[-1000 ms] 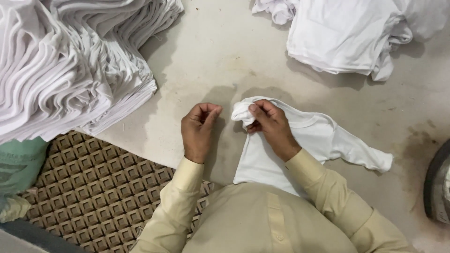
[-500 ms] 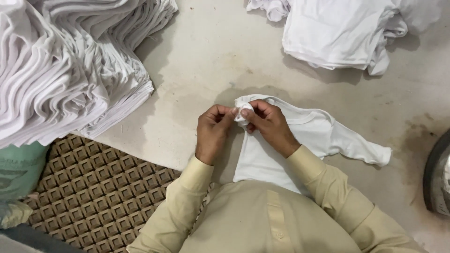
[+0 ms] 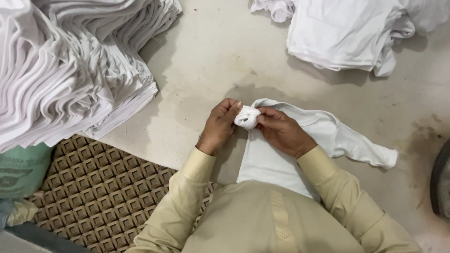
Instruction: Ironing and folding white baby shirts on a factory work table.
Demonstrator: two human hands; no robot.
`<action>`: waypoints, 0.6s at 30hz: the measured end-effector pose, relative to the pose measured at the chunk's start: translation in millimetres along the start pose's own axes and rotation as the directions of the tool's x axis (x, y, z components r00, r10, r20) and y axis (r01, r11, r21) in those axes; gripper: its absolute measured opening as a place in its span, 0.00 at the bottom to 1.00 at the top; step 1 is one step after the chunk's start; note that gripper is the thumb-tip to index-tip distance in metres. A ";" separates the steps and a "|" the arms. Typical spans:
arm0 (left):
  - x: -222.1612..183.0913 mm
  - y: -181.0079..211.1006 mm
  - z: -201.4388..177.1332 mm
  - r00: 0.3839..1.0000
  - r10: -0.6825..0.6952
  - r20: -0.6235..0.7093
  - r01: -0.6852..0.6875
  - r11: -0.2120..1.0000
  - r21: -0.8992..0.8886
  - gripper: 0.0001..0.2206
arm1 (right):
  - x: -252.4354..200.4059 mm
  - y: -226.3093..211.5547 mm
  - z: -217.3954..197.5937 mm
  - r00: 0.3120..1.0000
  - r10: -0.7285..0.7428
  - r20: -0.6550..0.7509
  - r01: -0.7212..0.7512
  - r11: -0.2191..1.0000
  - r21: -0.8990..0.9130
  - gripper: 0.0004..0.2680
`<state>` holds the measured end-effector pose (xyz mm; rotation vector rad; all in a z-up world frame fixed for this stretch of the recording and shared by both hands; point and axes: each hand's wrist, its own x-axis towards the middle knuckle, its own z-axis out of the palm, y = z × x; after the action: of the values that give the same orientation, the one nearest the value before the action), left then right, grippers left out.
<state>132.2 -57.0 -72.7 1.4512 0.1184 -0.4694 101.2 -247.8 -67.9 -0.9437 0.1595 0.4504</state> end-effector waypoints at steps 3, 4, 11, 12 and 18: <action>-13.2 25.9 6.8 0.996 -0.076 0.035 0.083 0.964 -0.251 0.11 | 0.2 -1.6 -3.5 0.998 0.059 0.032 -0.062 0.992 0.114 0.07; -18.8 31.9 9.3 0.995 0.053 -0.087 -0.056 0.998 -0.041 0.10 | -0.7 0.6 -2.1 0.999 0.047 0.007 -0.048 0.993 0.108 0.07; -71.3 58.0 39.7 0.758 0.639 -0.131 -0.436 0.645 0.627 0.16 | -0.9 -1.0 4.8 0.999 0.027 0.021 -0.028 0.999 0.038 0.10; -68.1 48.1 31.5 0.761 0.635 -0.132 -0.430 0.647 0.630 0.16 | -1.8 3.0 5.4 0.999 0.032 0.022 -0.033 0.999 0.042 0.10; -51.6 34.0 -33.1 0.718 0.393 -0.575 -0.170 0.899 0.403 0.09 | -24.1 -17.9 4.2 0.989 -0.124 -0.082 0.098 0.959 -0.266 0.14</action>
<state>105.0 -11.1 -27.2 1.8760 0.3763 0.3144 87.1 -260.7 -44.3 -1.2286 0.1369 0.3258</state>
